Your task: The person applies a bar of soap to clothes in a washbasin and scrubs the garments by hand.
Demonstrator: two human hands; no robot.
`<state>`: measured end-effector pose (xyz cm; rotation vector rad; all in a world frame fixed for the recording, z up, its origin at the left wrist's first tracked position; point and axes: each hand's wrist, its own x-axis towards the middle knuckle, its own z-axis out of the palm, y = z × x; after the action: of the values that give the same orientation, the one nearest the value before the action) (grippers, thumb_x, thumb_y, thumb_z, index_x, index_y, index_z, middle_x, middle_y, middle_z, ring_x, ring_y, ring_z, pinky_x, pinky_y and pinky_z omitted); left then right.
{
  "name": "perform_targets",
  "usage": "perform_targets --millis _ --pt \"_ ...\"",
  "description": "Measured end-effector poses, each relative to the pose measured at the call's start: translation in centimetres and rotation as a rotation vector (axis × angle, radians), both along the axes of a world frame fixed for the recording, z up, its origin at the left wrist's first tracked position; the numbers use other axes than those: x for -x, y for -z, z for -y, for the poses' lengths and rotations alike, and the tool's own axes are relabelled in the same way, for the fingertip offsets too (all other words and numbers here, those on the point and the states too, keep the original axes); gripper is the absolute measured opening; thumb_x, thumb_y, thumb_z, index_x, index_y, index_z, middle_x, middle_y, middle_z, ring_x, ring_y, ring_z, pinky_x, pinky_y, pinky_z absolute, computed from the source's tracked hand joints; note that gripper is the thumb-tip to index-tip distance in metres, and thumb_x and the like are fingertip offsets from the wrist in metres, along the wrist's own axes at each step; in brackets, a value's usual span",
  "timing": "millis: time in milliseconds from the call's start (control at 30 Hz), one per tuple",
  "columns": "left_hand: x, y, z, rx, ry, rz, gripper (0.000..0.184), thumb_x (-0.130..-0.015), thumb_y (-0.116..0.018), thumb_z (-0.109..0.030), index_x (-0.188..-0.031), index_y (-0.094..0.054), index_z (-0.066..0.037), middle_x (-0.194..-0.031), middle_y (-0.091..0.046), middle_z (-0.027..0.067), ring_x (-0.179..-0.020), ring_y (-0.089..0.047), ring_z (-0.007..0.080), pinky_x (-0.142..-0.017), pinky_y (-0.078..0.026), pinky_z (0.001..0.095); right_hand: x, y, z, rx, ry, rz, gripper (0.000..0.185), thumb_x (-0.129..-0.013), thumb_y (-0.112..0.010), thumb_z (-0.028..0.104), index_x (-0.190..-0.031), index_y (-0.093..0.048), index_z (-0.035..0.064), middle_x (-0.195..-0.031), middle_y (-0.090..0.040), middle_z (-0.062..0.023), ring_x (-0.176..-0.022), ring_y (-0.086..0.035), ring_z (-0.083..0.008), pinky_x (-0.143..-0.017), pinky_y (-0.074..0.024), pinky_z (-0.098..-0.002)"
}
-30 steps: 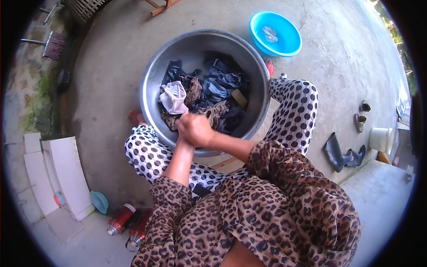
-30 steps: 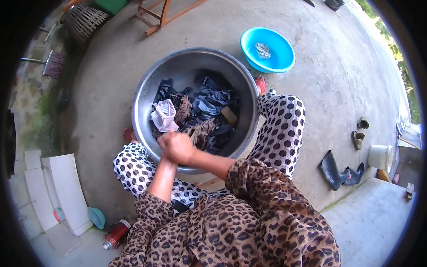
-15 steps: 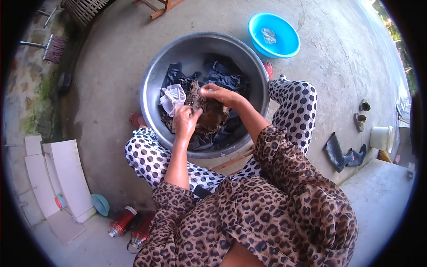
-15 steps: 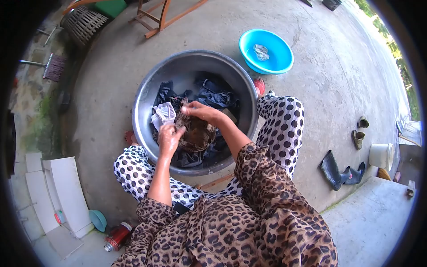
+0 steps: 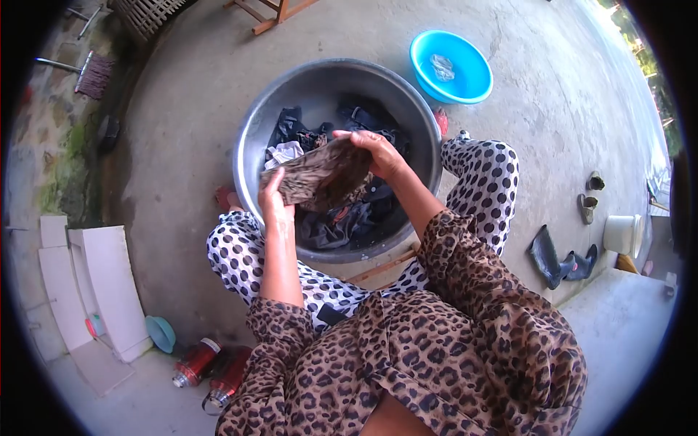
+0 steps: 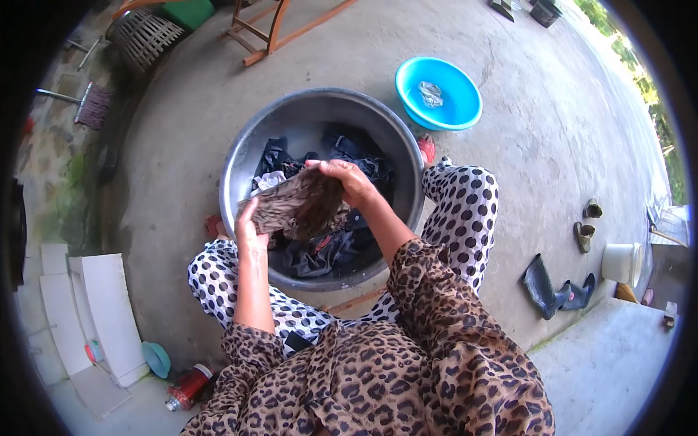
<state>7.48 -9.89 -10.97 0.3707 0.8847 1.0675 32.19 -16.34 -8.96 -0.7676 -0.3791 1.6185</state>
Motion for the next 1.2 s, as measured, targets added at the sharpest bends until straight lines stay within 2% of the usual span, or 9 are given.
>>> perform_targets --millis 133,233,533,667,800,900,1000,1100,1200 --pt "-2.2 1.1 2.1 0.155 0.168 0.108 0.029 -0.091 -0.063 -0.012 -0.115 -0.059 0.003 -0.11 -0.066 0.0155 -0.099 -0.067 0.028 -0.09 -0.054 0.0431 2.5 1.6 0.0 0.225 0.214 -0.092 0.026 -0.089 -0.066 0.017 -0.11 -0.063 0.0008 -0.103 -0.068 -0.0093 -0.094 -0.066 -0.0224 -0.089 -0.0515 -0.0372" --pt "-1.6 5.2 2.0 0.292 0.143 -0.006 0.032 -0.096 -0.059 -0.024 -0.115 -0.06 0.002 -0.109 -0.067 0.0146 -0.098 -0.066 0.0275 -0.089 -0.053 0.0439 7.2 1.3 0.8 0.032 0.161 1.113 0.048 -0.084 -0.073 0.035 -0.118 -0.052 0.0074 -0.101 -0.065 -0.0164 -0.094 -0.065 -0.0268 -0.082 -0.0507 -0.0356" --pt "-2.7 10.7 6.6 0.005 0.225 0.484 0.04 -0.099 -0.046 -0.037 -0.122 -0.056 -0.006 -0.108 -0.061 0.0068 -0.097 -0.06 0.0188 -0.092 -0.047 0.036 13.9 -1.0 3.4 -0.254 0.11 1.702 0.024 -0.081 -0.069 0.031 -0.088 -0.066 0.0081 -0.075 -0.064 -0.015 -0.072 -0.066 -0.0336 -0.065 -0.0525 -0.0459" --pt "-6.0 2.6 8.1 0.458 0.255 -0.087 0.037 -0.096 -0.055 -0.034 -0.12 -0.058 -0.006 -0.113 -0.066 0.0102 -0.099 -0.065 0.024 -0.087 -0.053 0.041 8.4 2.6 1.9 0.19 -0.104 1.67 0.044 -0.096 -0.048 0.039 -0.078 -0.069 0.0041 -0.075 -0.066 -0.0224 -0.069 -0.065 -0.0398 -0.066 -0.0516 -0.0489" --pt "-2.6 12.1 7.1 0.333 0.322 0.106 0.033 -0.097 -0.055 -0.035 -0.11 -0.063 -0.006 -0.102 -0.066 0.0092 -0.09 -0.066 0.0179 -0.084 -0.053 0.0339 11.5 0.8 3.3 0.136 -0.08 1.584 0.047 -0.096 -0.048 0.04 -0.078 -0.07 0.0023 -0.077 -0.067 -0.0217 -0.074 -0.067 -0.039 -0.069 -0.0536 -0.0477" --pt "-1.8 4.8 9.0 0.19 0.159 0.101 0.03 -0.099 -0.048 -0.037 -0.106 -0.062 -0.012 -0.104 -0.064 0.0092 -0.094 -0.062 0.0147 -0.092 -0.048 0.0352 14.9 -0.9 5.0 -0.115 -0.05 1.568 0.044 -0.096 -0.048 0.038 -0.079 -0.068 0.0028 -0.078 -0.067 -0.0216 -0.073 -0.067 -0.039 -0.069 -0.0534 -0.0475" --pt "0.0 11.6 6.0 -0.111 0.697 1.008 0.032 -0.101 -0.041 -0.038 -0.109 -0.061 -0.013 -0.121 -0.056 0.0072 -0.112 -0.053 0.0154 -0.104 -0.039 0.0375 15.0 -0.8 4.4 -0.067 0.009 1.449 0.04 -0.098 -0.05 0.034 -0.09 -0.066 -0.0012 -0.081 -0.064 -0.0251 -0.076 -0.063 -0.043 -0.068 -0.0497 -0.0477" --pt "-4.4 6.4 7.5 0.453 0.422 0.056 0.038 -0.099 -0.049 -0.041 -0.115 -0.061 -0.008 -0.106 -0.066 0.0095 -0.097 -0.065 0.0247 -0.09 -0.052 0.0427 9.8 3.1 2.5 0.064 0.205 1.545 0.044 -0.097 -0.048 0.038 -0.077 -0.064 0.0026 -0.077 -0.065 -0.0223 -0.074 -0.064 -0.0411 -0.068 -0.0504 -0.0498" --pt "-5.7 1.9 7.2 0.494 0.402 -0.015 0.056 -0.09 -0.063 -0.048 -0.126 -0.055 -0.005 -0.117 -0.064 0.0117 -0.101 -0.065 0.0252 -0.088 -0.053 0.0427 7.7 3.4 1.9 0.221 0.217 1.554 0.046 -0.097 -0.049 0.041 -0.075 -0.059 0.0012 -0.076 -0.063 -0.0237 -0.077 -0.062 -0.044 -0.067 -0.0477 -0.0514"
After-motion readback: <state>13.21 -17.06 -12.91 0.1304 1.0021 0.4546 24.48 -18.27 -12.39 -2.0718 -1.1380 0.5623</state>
